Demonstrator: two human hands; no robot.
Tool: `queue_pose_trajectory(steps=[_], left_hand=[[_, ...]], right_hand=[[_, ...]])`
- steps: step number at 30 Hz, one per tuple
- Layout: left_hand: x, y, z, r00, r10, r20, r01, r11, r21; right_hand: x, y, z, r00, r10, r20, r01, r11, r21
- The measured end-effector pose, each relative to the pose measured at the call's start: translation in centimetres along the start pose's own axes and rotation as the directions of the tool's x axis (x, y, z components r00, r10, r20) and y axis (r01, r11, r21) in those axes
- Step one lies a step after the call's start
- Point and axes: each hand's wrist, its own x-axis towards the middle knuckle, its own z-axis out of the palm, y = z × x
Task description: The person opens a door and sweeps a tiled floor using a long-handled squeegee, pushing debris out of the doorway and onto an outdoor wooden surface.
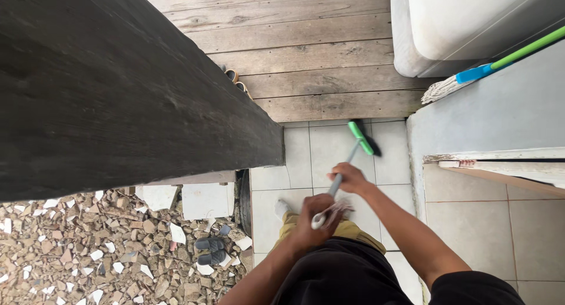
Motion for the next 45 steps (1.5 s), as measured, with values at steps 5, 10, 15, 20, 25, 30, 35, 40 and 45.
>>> queue_pose_trajectory(steps=[5,10,15,20,25,30,35,40,45], left_hand=[[-4.7,3.4,-4.3,0.986,0.111,-0.128,-0.087,0.98,0.181],[-5.6,7.6,-5.7,0.981,0.17,-0.091,-0.166,0.985,0.05],[-2.1,5.7,-4.5,0.992,-0.028,-0.126,0.032,0.999,0.031],[-0.9,2.9,-5.4,0.949,-0.167,-0.269,0.181,0.983,0.028],[-5.1,6.3,-5.7,0.951,-0.061,-0.302,0.125,0.972,0.2],[-6.5,9.9,-4.7,0.933,0.074,-0.352,-0.017,0.986,0.164],[-6.2,8.7,-4.5,0.921,0.098,-0.377,-0.02,0.978,0.205],[-4.9,7.8,-3.5,0.94,0.06,-0.334,0.022,0.972,0.235],[-6.0,9.5,-3.5,0.954,0.039,-0.298,0.018,0.982,0.187]], right_hand=[[1.4,-11.0,1.6,0.972,-0.136,0.192,0.117,0.987,0.106],[-1.3,-13.8,-1.8,0.957,-0.123,0.263,0.106,0.991,0.077],[-0.5,-8.6,-4.4,0.967,0.054,0.251,-0.036,0.996,-0.075],[4.2,-9.0,-0.7,0.985,-0.042,0.17,0.043,0.999,-0.001],[5.5,-14.1,1.3,0.868,-0.286,0.406,0.252,0.958,0.137],[1.9,-16.1,-2.8,0.761,-0.394,0.515,0.37,0.916,0.153],[2.6,-14.7,-3.1,0.813,-0.373,0.448,0.35,0.927,0.135],[3.1,-13.4,-0.4,0.857,-0.481,0.183,0.418,0.858,0.297],[-0.1,-13.7,-3.3,0.78,-0.371,0.504,0.358,0.925,0.126]])
